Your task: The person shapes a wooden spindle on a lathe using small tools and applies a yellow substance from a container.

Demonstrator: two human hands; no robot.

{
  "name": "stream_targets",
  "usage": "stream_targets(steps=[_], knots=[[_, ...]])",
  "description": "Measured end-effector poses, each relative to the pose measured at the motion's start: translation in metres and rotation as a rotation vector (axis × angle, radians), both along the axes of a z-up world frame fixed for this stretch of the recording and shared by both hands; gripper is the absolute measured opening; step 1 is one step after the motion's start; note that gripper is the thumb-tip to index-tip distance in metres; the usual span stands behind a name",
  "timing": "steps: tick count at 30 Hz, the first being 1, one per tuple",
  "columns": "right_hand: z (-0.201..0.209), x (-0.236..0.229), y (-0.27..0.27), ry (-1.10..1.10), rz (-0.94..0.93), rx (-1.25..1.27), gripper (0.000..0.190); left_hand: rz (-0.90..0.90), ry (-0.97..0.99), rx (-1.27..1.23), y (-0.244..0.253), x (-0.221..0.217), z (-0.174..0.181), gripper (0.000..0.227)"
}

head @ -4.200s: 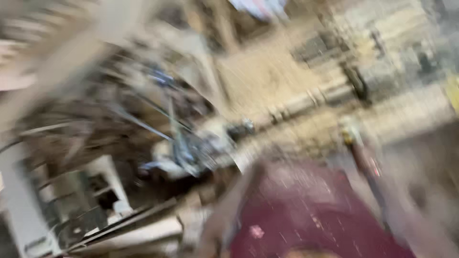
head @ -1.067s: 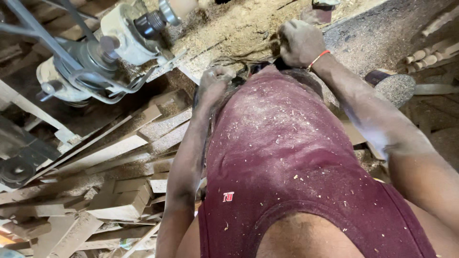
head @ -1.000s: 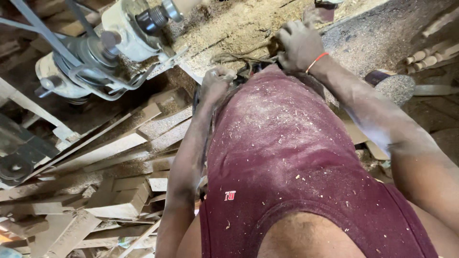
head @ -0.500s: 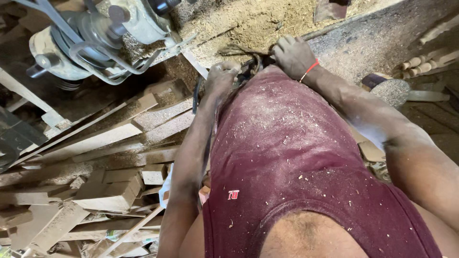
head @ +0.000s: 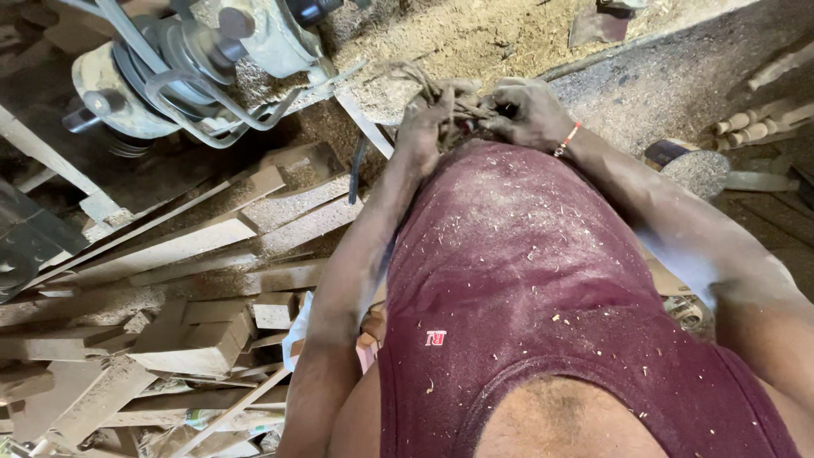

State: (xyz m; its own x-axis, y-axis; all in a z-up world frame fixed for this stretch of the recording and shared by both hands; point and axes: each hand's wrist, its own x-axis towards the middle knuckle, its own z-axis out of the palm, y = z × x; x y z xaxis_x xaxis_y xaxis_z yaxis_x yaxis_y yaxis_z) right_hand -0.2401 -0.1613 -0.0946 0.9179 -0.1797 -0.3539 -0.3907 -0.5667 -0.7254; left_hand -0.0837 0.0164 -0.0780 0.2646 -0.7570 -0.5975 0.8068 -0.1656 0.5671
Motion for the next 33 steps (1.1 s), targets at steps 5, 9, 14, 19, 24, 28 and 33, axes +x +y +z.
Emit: stream_targets(steps=[5, 9, 14, 19, 24, 28, 33], knots=[[0.041, -0.001, -0.012, -0.184, 0.002, 0.074, 0.061, -0.051, -0.282, -0.129, -0.013, -0.010, 0.035, 0.028], [0.080, 0.019, -0.009, 0.196, 0.012, 0.001, 0.078, -0.468, -1.415, -0.137, -0.022, -0.014, 0.028, 0.037], [0.131, 0.034, -0.019, -0.354, -0.097, 0.293, 0.034, -0.146, -0.287, -0.233, -0.056, 0.007, 0.083, 0.022], [0.166, 0.031, -0.032, -0.277, -0.234, 0.385, 0.033, -0.022, -0.430, -0.358, -0.101, 0.023, 0.139, 0.019], [0.164, 0.030, -0.043, -0.278, -0.391, 0.447, 0.030, 0.087, -0.388, -0.399, -0.147, 0.024, 0.141, 0.028], [0.159, 0.030, -0.063, -0.335, -0.515, 0.518, 0.039, -0.006, -0.484, -0.155, -0.190, 0.028, 0.129, 0.047], [0.140, 0.045, -0.093, -0.561, -0.562, 0.603, 0.032, -0.306, -0.904, 0.244, -0.270, 0.050, 0.121, 0.056]])
